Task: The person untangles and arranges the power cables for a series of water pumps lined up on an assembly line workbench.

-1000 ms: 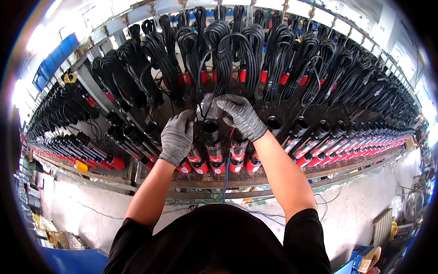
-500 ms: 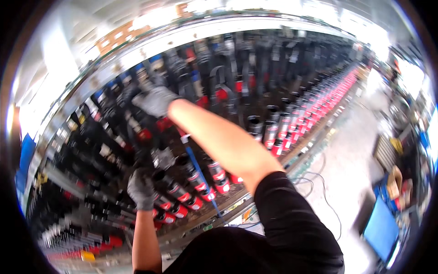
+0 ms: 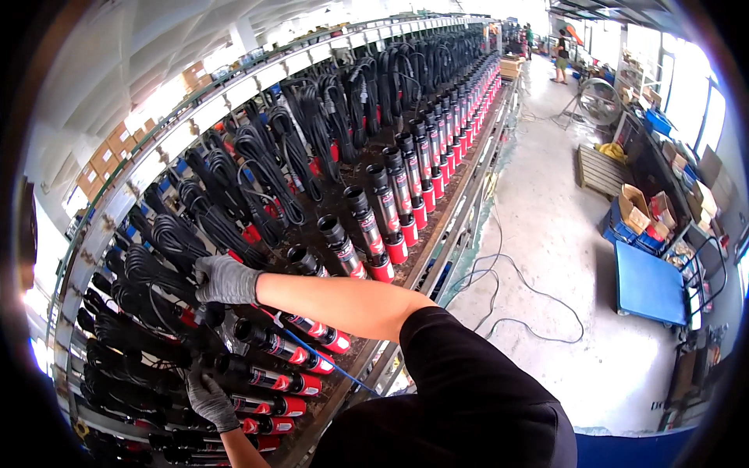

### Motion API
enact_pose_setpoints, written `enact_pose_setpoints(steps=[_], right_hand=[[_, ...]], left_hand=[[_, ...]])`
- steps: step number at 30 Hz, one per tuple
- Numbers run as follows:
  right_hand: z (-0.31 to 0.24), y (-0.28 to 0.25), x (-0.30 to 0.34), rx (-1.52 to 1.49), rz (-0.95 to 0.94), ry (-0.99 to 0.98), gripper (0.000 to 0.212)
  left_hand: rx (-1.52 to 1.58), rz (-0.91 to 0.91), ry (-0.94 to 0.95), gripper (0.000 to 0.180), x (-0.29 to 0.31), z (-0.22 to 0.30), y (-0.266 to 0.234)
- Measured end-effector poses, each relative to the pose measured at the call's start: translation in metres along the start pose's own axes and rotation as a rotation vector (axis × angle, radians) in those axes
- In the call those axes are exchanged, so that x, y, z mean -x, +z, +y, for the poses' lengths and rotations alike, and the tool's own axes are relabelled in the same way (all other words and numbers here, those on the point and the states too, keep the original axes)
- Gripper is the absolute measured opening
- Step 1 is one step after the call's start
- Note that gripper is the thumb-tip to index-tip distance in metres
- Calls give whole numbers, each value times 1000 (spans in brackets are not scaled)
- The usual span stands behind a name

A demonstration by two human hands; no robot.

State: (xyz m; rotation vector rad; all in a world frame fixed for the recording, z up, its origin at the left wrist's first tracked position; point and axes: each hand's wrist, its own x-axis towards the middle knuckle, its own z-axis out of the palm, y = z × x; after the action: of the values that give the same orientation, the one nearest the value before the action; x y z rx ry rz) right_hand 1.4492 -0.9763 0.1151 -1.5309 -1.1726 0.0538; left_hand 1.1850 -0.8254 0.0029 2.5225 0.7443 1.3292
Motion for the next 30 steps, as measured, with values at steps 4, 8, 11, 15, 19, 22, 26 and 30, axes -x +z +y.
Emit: enact_pose_setpoints(steps=[4, 8, 11, 15, 19, 22, 26, 30], right_hand=[[15, -4, 16, -183, 137, 128, 32], [38, 3, 25, -352, 266, 187, 36], [61, -7, 23, -301, -26, 180, 18], [32, -12, 37, -661, -81, 588, 22], [49, -7, 37, -658, -122, 452, 23], [65, -7, 36, -605, -162, 387, 18], [55, -4, 36, -823, -79, 508, 22], [44, -4, 31, -891, -25, 527, 34]], left_hand=[[-123, -170, -84, 27, -7, 14, -11], [-161, -183, -48, 26, -18, 37, -17], [-5, -156, 70, 25, -23, 48, -1], [129, -288, 76, 25, -27, 68, 18], [44, -356, 67, 19, -28, 64, 45], [3, -290, 108, 20, -24, 61, 51], [16, -225, 90, 20, -18, 58, 50], [9, -212, 64, 20, -16, 55, 54]])
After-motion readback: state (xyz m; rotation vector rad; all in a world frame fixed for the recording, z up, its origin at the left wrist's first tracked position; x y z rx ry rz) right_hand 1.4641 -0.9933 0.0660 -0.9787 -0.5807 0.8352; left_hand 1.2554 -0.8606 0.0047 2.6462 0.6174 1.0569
